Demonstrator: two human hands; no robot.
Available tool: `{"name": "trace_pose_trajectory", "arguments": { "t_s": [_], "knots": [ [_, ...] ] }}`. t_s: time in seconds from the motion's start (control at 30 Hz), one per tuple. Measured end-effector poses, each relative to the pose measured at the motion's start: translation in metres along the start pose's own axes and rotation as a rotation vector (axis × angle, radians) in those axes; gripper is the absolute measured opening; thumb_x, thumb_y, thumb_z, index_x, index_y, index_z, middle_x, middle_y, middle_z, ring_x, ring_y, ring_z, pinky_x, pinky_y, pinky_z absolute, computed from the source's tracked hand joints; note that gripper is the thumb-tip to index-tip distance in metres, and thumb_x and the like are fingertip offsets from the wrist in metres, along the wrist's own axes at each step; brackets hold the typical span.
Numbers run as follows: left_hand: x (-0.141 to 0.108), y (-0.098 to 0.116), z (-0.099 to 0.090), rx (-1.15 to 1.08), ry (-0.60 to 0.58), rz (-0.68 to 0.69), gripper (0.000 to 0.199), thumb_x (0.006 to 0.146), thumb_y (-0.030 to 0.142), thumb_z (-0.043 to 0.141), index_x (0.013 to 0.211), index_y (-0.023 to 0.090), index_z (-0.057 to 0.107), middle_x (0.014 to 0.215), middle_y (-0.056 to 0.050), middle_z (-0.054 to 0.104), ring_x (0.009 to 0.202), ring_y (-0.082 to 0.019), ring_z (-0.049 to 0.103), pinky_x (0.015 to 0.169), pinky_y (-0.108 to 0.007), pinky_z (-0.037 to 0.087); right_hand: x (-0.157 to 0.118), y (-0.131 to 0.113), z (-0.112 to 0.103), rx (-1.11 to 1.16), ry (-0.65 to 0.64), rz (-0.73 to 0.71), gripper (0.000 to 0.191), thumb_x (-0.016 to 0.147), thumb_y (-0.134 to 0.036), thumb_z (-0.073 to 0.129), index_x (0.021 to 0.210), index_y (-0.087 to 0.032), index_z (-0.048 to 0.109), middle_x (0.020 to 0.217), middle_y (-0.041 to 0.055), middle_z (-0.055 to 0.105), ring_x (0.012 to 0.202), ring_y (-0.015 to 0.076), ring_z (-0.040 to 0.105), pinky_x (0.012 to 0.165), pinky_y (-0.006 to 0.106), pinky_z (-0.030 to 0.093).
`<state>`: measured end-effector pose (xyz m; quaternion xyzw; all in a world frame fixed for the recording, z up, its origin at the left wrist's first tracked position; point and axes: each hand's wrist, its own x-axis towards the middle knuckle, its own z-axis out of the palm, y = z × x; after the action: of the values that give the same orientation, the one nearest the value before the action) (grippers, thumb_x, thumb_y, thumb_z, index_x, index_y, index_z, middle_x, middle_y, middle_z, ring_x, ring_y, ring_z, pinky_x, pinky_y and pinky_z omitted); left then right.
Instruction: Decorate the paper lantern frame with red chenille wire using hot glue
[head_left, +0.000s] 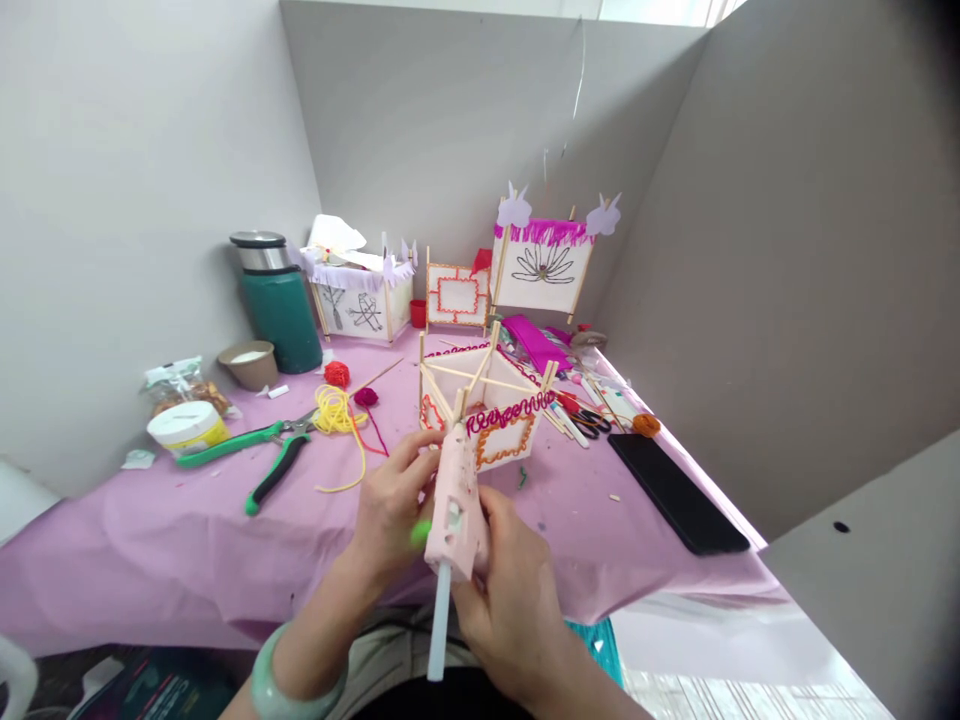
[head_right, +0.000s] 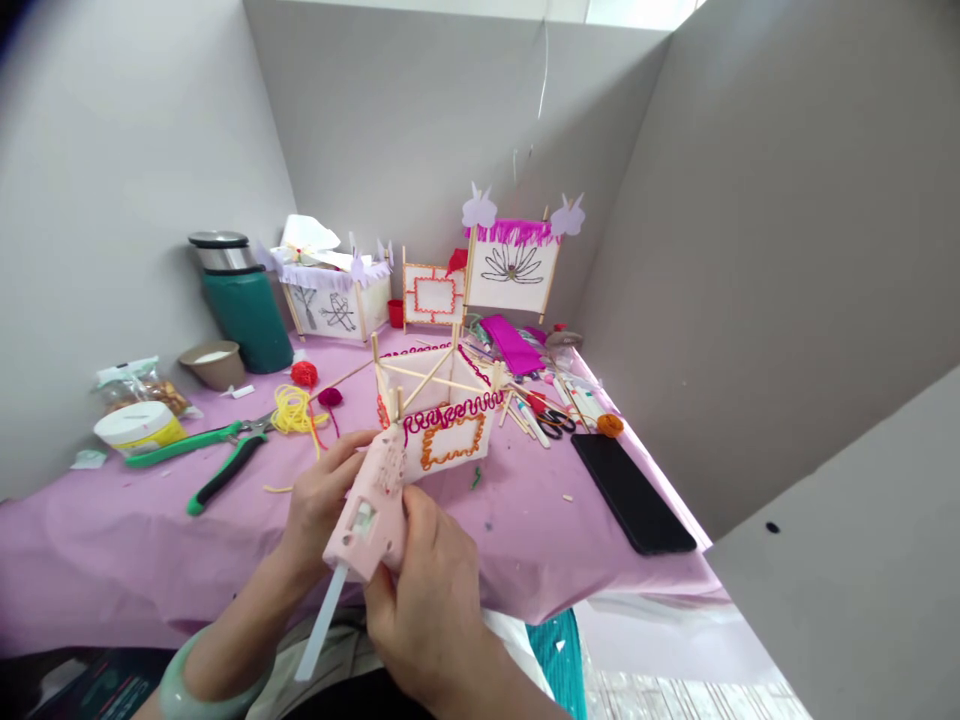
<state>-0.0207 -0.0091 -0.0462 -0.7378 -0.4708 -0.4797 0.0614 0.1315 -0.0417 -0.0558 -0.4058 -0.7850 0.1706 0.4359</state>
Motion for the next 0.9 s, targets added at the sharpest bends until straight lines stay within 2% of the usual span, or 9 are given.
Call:
{"name": "trace_pose_trajectory", "arguments": {
  "t_s": [0.2,0.33,0.43,0.6,0.8,0.9],
  "knots": [
    [0.0,0.0,0.0,-0.027,-0.003,0.006,0.015,0.084,0.018,0.052,0.094,0.017,0.063,0.109,-0.011,0.066,0.086,-0.018,0.067,0.069,-0.025,0.054,-0.001,-0.001,0.002,0.005,0.002,0.004,0.038,0.085,-0.029,0.05,0.121,-0.015,0.046,0.108,0.0146,0.066,0.088,0.0292,0.067,0.072,0.04,0.055],
    [-0.001,-0.001,0.001,-0.021,-0.013,0.004,0.017,0.084,0.014,0.052,0.096,0.018,0.063,0.109,-0.01,0.065,0.088,-0.018,0.067,0.067,-0.024,0.053,-0.002,0.0,0.0,0.085,0.015,0.033,0.038,0.087,-0.032,0.05,0.121,-0.015,0.046,0.107,0.0143,0.066,0.087,0.0272,0.067,0.07,0.036,0.055],
    [0.001,-0.001,0.002,-0.028,0.004,0.006,0.016,0.086,0.013,0.052,0.096,0.017,0.064,0.108,-0.01,0.066,0.09,-0.017,0.066,0.07,-0.024,0.053,-0.002,0.0,-0.005,0.184,0.018,0.078,0.037,0.088,-0.031,0.051,0.122,-0.017,0.046,0.104,0.0108,0.067,0.085,0.0238,0.067,0.069,0.032,0.054],
    [0.003,0.001,0.002,-0.035,0.011,-0.006,0.015,0.089,0.012,0.051,0.095,0.016,0.065,0.106,-0.01,0.066,0.092,-0.016,0.065,0.075,-0.024,0.053,-0.002,0.001,-0.011,0.299,-0.01,0.131,0.03,0.088,-0.028,0.052,0.116,-0.021,0.047,0.088,0.0022,0.065,0.069,0.0169,0.063,0.06,0.024,0.05],
    [0.002,0.0,0.002,-0.034,0.015,-0.004,0.014,0.089,0.012,0.053,0.095,0.015,0.064,0.106,-0.01,0.066,0.094,-0.016,0.065,0.078,-0.025,0.052,-0.007,0.009,-0.007,0.341,-0.02,0.149,0.03,0.089,-0.032,0.056,0.116,-0.024,0.046,0.082,-0.0021,0.061,0.062,0.0139,0.057,0.054,0.021,0.046],
    [0.002,-0.001,0.003,-0.048,0.021,-0.007,0.013,0.089,0.012,0.053,0.095,0.015,0.064,0.106,-0.009,0.066,0.095,-0.016,0.064,0.078,-0.025,0.053,-0.008,0.011,-0.007,0.34,-0.01,0.141,0.029,0.088,-0.032,0.056,0.115,-0.024,0.047,0.085,-0.0017,0.061,0.066,0.0144,0.058,0.058,0.022,0.048]
  ]
}}
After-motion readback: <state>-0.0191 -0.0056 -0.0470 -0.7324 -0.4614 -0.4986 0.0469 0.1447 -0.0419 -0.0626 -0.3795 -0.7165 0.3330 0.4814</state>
